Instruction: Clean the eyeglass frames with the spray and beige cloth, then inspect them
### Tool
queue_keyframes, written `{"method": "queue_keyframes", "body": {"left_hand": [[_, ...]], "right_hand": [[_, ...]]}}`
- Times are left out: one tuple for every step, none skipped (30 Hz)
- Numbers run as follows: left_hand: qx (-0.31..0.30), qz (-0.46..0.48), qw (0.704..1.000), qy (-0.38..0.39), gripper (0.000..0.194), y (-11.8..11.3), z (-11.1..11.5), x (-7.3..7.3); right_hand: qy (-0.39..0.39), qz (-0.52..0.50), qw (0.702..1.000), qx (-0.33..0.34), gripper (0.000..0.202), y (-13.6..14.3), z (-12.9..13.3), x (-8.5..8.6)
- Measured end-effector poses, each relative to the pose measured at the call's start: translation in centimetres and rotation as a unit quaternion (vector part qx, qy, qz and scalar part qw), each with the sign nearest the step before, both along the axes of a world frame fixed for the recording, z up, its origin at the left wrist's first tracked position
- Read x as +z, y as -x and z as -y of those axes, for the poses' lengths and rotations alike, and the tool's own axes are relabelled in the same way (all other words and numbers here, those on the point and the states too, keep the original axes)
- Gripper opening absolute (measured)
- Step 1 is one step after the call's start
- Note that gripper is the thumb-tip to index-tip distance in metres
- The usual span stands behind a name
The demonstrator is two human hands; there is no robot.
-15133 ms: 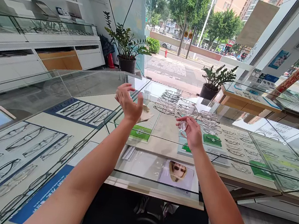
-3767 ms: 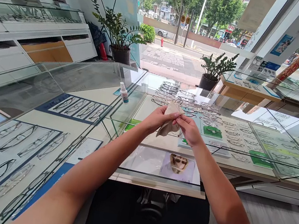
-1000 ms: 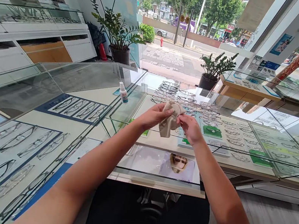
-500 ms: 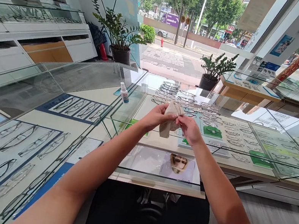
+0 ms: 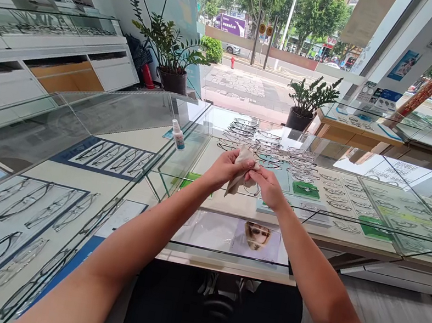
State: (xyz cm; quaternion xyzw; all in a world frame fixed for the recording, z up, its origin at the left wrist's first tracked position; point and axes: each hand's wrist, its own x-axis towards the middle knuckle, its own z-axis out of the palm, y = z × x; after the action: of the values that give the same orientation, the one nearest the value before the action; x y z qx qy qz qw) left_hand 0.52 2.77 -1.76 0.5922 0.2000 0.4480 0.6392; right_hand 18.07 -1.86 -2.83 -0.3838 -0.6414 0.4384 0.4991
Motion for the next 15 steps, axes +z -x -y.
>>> {"method": "queue_keyframes", "body": {"left_hand": [[0.010, -0.002, 1.000, -0.007, 0.054, -0.1, 0.1, 0.1], [0.021, -0.001, 1.000, -0.012, 0.056, -0.2, 0.2, 0.2], [0.031, 0.001, 0.999, -0.014, 0.058, -0.3, 0.3, 0.2], [0.040, 0.003, 0.999, -0.014, 0.059, -0.4, 0.4, 0.2], [0.047, 0.005, 0.999, -0.011, 0.061, -0.5, 0.5, 0.2], [0.054, 0.008, 0.998, -0.007, 0.063, -0.6, 0.5, 0.2], [0.063, 0.010, 0.998, -0.002, 0.064, -0.7, 0.4, 0.1], [0.070, 0.012, 0.997, 0.002, 0.066, -0.7, 0.3, 0.0], [0.074, 0.011, 0.997, 0.007, 0.068, -0.8, 0.2, -0.2], [0.076, 0.009, 0.997, 0.012, 0.070, -0.8, 0.0, -0.3], [0.076, 0.007, 0.997, 0.018, 0.072, -0.8, -0.2, -0.5], [0.078, 0.006, 0.997, 0.026, 0.073, -0.8, -0.5, -0.7], [0.083, 0.010, 0.996, 0.034, 0.073, -0.8, -0.7, -0.9], [0.092, 0.020, 0.995, 0.041, 0.072, -0.8, -1.0, -1.1], [0.106, 0.034, 0.993, 0.048, 0.072, -0.8, -1.3, -1.3]], "right_hand": [[0.000, 0.001, 1.000, 0.000, 0.043, 0.0, 0.0, 0.0], [-0.001, 0.000, 1.000, -0.001, 0.042, 0.1, 0.0, 0.0], [-0.001, -0.002, 1.000, -0.002, 0.042, 0.1, 0.0, 0.0], [-0.002, -0.006, 1.000, -0.003, 0.043, 0.2, 0.0, 0.0], [-0.002, -0.010, 1.000, -0.003, 0.043, 0.2, 0.0, 0.0], [0.000, -0.013, 1.000, -0.002, 0.043, 0.3, -0.1, 0.0], [0.003, -0.017, 1.000, 0.001, 0.044, 0.3, -0.1, 0.0], [0.007, -0.022, 1.000, 0.004, 0.044, 0.4, -0.1, 0.1], [0.010, -0.026, 1.000, 0.005, 0.045, 0.4, -0.2, 0.0], [0.014, -0.031, 0.999, 0.006, 0.045, 0.4, -0.2, 0.0], [0.019, -0.037, 0.999, 0.006, 0.045, 0.4, -0.2, 0.0], [0.025, -0.045, 0.999, 0.003, 0.044, 0.4, -0.2, 0.0], [0.032, -0.054, 0.998, 0.001, 0.043, 0.4, -0.3, -0.1], [0.040, -0.066, 0.997, -0.003, 0.041, 0.3, -0.3, -0.1], [0.048, -0.081, 0.996, -0.011, 0.040, 0.1, -0.3, 0.0]]}}
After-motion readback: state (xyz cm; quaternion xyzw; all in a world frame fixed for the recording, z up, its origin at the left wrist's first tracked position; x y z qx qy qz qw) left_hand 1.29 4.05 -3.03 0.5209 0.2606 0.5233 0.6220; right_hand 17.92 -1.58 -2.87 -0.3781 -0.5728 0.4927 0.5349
